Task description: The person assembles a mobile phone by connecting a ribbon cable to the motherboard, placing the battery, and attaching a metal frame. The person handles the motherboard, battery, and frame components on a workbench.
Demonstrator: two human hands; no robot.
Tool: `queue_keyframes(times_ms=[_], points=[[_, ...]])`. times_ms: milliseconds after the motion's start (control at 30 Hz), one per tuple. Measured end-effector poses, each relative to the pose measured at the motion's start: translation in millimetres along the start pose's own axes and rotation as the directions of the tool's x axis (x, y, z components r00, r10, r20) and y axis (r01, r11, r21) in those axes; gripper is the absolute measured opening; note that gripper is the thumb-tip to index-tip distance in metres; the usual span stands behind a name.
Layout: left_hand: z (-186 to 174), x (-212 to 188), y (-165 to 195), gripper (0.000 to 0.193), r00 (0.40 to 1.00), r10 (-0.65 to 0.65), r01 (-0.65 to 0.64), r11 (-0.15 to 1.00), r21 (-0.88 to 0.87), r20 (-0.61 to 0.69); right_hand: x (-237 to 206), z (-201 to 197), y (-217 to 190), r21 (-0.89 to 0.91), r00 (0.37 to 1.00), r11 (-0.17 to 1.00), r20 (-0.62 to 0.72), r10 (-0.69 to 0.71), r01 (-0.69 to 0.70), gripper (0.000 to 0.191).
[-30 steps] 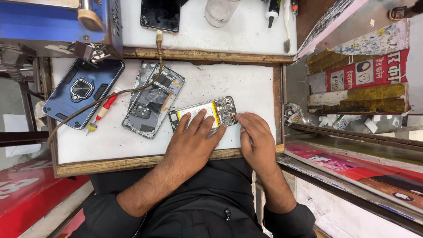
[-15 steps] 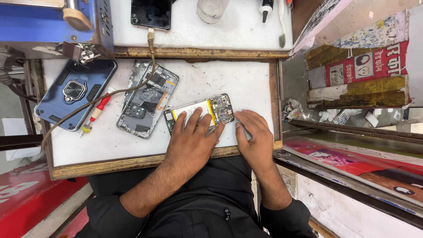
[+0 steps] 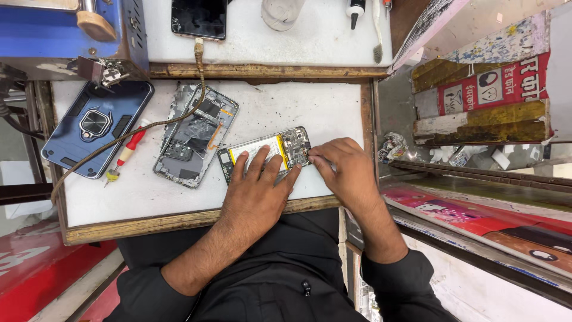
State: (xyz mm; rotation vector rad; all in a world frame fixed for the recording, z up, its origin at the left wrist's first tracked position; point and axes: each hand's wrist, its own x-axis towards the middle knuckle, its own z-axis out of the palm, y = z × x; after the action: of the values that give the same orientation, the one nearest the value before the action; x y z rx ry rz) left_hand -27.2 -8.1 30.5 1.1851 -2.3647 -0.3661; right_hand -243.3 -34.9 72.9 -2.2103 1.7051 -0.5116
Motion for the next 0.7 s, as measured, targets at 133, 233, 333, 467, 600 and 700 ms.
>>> queue_keyframes(times_ms=[133,233,333,467,600,700], points=[[-2,-2,-5,0.042,1.0,-0.016,0.016,1.0,-0.019,0.002,4,4,-1,0.007,1.0,1.0,-0.006,-0.004,0.004,0.013],[-2,-2,-8,0.043,1.0,-0.015,0.015,0.999,-0.033,0.006,5,8,0,0.017,1.0,1.0,-0.005,0.01,-0.01,0.013],[-2,-2,-9,0.042,1.0,-0.008,0.008,1.0,-0.021,0.007,3,9,2,0.018,1.0,1.0,-0.018,0.002,-0.002,0.013],[0,-2,-9,0.041,1.0,-0.018,0.018,1.0,-0.004,0.025,1,10,2,0.008,1.0,1.0,-0.025,-0.011,0.011,0.014],[0,-5,-9,0.041,1.0,-0.008,0.008,1.0,-0.012,-0.005,0,12,0,0.03,0.999,0.999,-0.045,-0.023,0.024,0.014],[0,-5,-9,0.042,1.0,-0.012,0.011,1.0,-0.021,-0.011,0,10,2,0.07,1.0,0.998,-0.015,0.001,0.0,0.012]])
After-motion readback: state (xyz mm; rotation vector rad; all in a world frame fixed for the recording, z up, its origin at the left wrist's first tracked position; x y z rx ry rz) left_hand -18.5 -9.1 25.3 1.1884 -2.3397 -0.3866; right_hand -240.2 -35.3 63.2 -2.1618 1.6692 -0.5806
